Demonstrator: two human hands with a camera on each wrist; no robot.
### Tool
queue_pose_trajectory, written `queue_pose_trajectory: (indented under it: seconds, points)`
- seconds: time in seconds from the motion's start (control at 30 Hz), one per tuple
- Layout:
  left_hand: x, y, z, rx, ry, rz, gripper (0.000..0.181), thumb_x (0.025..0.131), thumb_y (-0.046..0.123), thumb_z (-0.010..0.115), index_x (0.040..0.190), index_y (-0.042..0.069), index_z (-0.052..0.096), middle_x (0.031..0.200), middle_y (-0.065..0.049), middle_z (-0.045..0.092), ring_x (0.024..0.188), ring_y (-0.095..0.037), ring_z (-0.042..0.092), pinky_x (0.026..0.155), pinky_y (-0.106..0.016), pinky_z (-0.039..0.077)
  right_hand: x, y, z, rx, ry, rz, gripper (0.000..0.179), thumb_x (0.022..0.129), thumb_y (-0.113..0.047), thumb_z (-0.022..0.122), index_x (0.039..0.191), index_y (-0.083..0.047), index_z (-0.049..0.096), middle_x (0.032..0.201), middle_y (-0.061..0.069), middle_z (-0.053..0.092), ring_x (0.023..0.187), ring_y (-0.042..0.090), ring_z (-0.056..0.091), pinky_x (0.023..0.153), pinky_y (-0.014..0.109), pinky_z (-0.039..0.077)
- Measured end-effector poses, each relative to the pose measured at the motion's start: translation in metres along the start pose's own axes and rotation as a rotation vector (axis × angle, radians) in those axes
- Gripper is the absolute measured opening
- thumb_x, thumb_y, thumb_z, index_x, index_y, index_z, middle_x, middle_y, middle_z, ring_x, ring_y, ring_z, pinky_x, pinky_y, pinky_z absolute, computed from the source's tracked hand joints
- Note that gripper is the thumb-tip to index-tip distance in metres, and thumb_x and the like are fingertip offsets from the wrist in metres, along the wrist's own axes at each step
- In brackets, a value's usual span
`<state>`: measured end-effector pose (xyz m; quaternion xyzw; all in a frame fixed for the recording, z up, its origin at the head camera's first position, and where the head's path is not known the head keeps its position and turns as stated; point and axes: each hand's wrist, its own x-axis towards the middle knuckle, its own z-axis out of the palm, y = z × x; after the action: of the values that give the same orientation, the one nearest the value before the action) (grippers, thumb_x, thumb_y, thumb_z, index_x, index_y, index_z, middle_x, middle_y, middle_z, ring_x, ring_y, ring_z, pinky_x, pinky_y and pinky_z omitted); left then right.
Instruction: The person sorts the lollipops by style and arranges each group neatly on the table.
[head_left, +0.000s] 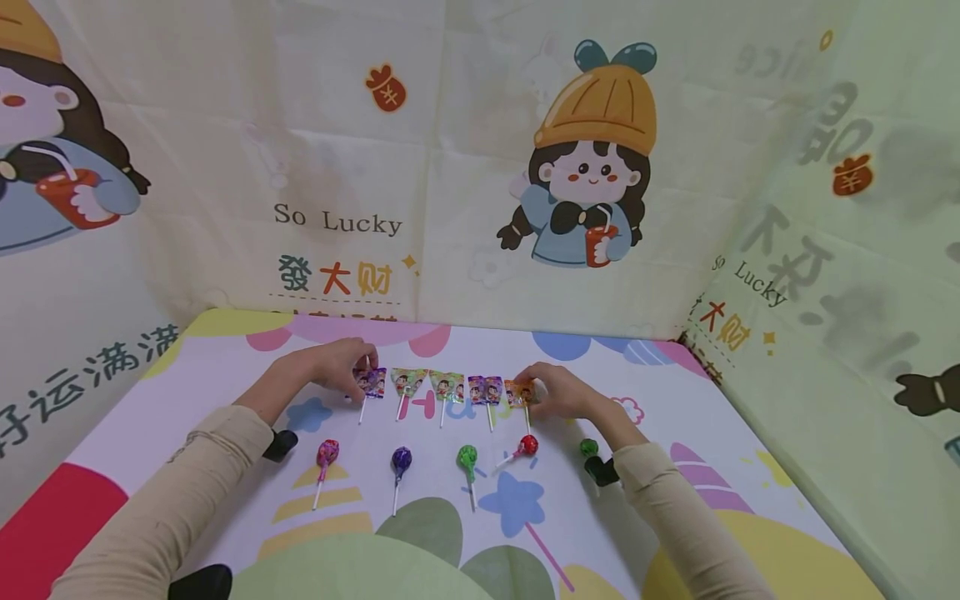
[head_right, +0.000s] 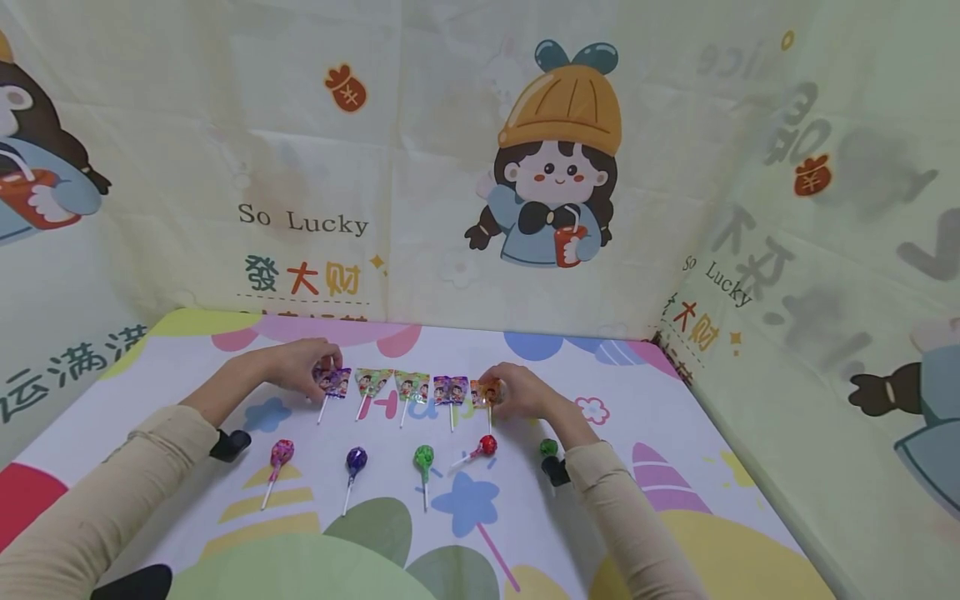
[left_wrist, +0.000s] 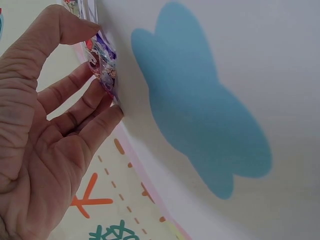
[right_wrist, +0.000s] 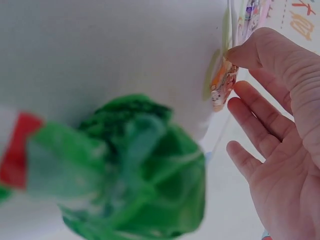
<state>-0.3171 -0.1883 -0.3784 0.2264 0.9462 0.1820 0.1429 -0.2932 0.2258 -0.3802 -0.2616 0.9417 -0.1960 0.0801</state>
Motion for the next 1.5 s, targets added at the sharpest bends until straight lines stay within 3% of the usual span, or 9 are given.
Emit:
queue_pose_trajectory:
  seconds: [0.77,1.1,1.5]
  points:
    - [-0.002,0.001,0.004,0.017,0.005,0.008,0.053,0.078,0.023,0.09,0.12,0.009,0.06,0.11,-0.009,0.059,0.099,-0.025,0.054,0.092,-0.043,0.053,-0.036,-0.006,-0.007,0.13,0.102,-0.024,0.052,0.087,-0.007,0.078,0.136,-0.011,0.062,0.141,0.01,0.059,0.136,0.036,0.049,0.11,0.061,0.04]
    - [-0.001,0.001,0.002,0.013,0.007,0.008,0.055,0.078,0.024,0.09,0.121,0.009,0.06,0.112,-0.009,0.059,0.101,-0.025,0.055,0.094,-0.045,0.053,-0.055,-0.011,-0.009,0.118,0.161,-0.073,0.053,0.087,-0.005,0.077,0.138,-0.008,0.06,0.14,0.009,0.06,0.136,0.036,0.049,0.11,0.062,0.039]
    - [0.0,0.0,-0.001,0.012,0.001,0.006,0.056,0.078,0.024,0.089,0.122,0.008,0.059,0.111,-0.009,0.059,0.101,-0.026,0.055,0.093,-0.045,0.053,-0.074,-0.015,-0.009,0.171,0.172,-0.053,0.051,0.089,-0.008,0.077,0.137,-0.013,0.061,0.142,0.008,0.059,0.137,0.037,0.048,0.107,0.067,0.039]
